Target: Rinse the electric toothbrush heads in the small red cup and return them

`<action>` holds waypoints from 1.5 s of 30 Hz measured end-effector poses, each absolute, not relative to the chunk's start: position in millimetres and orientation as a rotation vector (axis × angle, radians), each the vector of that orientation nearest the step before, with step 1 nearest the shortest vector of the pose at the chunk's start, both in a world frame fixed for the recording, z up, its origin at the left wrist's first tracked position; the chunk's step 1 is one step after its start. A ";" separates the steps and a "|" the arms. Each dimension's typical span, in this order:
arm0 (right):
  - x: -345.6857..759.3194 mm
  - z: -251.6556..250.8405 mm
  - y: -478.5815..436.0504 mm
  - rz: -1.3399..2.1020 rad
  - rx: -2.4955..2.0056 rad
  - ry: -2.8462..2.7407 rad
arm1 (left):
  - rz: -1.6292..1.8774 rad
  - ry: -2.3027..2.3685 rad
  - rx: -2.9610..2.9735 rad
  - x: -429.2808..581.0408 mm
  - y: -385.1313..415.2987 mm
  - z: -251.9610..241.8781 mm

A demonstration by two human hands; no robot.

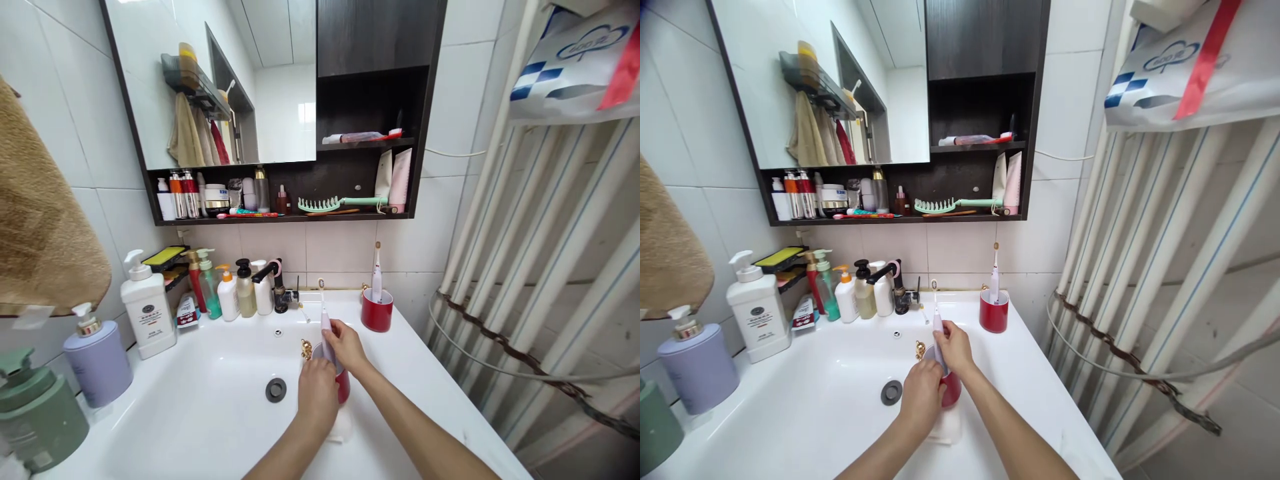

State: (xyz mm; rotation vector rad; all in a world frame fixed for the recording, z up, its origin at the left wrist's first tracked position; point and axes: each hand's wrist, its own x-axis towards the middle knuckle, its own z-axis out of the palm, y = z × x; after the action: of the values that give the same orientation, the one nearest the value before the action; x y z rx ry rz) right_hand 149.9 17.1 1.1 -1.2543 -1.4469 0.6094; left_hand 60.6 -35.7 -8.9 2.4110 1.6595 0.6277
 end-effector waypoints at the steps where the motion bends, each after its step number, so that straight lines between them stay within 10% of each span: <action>1: 150.0 0.5 15.6 0.607 -1.250 -1.432 | 0.630 1.656 2.403 60.0 -36.8 -11.0; 14: 184.1 38.3 -2.2 0.583 -1.074 -0.983 | 0.916 1.527 2.269 47.0 -45.6 -14.8; 26: 148.2 23.3 -35.4 1.230 -1.036 -1.061 | 0.901 0.669 0.771 64.0 -49.5 -12.7; 45: 157.3 22.1 -26.4 1.294 -0.811 -0.667 | 0.834 0.894 1.110 66.3 -55.8 -10.1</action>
State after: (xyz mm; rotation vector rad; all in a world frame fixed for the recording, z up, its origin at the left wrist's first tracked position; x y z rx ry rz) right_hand 157.3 -26.4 22.1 -0.8112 -0.6673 1.2942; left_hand 66.3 -55.8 -10.1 1.1104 0.8945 0.8339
